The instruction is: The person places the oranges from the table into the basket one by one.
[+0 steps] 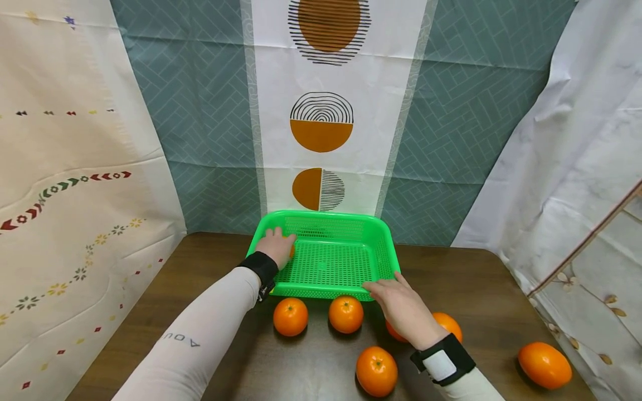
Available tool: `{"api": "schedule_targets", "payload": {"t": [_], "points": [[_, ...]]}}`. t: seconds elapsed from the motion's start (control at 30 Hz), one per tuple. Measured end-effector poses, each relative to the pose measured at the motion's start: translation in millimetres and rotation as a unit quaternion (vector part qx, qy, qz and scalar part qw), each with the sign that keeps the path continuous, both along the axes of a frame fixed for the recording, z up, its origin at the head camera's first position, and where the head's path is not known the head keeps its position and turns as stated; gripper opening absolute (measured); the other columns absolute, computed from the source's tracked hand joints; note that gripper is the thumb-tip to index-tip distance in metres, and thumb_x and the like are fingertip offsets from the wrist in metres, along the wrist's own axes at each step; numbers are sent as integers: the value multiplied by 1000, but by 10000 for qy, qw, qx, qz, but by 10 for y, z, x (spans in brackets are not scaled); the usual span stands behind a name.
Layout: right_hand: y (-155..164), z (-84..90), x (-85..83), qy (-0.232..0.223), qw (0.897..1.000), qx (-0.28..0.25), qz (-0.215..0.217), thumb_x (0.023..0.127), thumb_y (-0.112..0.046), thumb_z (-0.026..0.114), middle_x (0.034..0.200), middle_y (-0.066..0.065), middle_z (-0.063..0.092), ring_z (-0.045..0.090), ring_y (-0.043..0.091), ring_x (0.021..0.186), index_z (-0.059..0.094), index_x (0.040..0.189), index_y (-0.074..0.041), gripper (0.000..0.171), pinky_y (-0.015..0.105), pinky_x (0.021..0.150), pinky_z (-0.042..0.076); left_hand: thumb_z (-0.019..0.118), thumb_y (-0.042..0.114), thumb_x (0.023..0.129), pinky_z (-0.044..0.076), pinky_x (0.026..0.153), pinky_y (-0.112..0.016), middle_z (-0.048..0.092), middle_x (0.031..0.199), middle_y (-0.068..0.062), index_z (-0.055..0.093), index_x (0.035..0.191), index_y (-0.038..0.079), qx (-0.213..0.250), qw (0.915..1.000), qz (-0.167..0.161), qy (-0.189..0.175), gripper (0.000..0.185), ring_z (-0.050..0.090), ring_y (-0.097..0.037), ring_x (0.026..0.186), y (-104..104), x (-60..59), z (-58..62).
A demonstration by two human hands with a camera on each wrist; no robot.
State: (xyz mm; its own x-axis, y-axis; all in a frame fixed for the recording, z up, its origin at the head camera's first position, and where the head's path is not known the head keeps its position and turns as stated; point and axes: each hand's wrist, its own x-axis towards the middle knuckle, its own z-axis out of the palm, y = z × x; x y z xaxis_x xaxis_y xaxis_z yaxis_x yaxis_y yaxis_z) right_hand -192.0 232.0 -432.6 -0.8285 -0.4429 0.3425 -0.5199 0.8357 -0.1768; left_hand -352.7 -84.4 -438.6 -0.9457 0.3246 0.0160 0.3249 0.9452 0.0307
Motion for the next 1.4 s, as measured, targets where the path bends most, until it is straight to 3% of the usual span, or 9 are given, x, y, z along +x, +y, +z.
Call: {"api": "schedule_targets", "payload": {"t": [0.23, 1.03, 1.4], "points": [[-3, 21, 6, 8, 10000, -2, -15, 101, -1, 78, 110, 3, 80, 75, 25, 110, 79, 129, -8, 29, 67, 121, 39, 59, -2, 112, 63, 78, -54, 48, 149, -37, 56, 161, 14, 49, 10000, -61, 32, 52, 52, -56, 130, -8, 8, 0], [-7, -3, -4, 86, 9999, -105, 31, 101, -1, 79, 111, 4, 81, 75, 25, 111, 79, 129, -8, 29, 69, 120, 40, 60, -1, 112, 62, 84, -56, 48, 151, -36, 57, 161, 16, 83, 10000, 2, 0, 52, 53, -55, 130, -15, -12, -41], [-7, 1, -6, -25, 9999, -112, 37, 102, -1, 77, 113, 5, 80, 75, 26, 113, 78, 130, -7, 29, 68, 122, 38, 60, -3, 111, 62, 79, -53, 48, 151, -36, 55, 163, 17, 101, 9999, -6, 24, 55, 55, -54, 128, -18, 25, -1]]}}
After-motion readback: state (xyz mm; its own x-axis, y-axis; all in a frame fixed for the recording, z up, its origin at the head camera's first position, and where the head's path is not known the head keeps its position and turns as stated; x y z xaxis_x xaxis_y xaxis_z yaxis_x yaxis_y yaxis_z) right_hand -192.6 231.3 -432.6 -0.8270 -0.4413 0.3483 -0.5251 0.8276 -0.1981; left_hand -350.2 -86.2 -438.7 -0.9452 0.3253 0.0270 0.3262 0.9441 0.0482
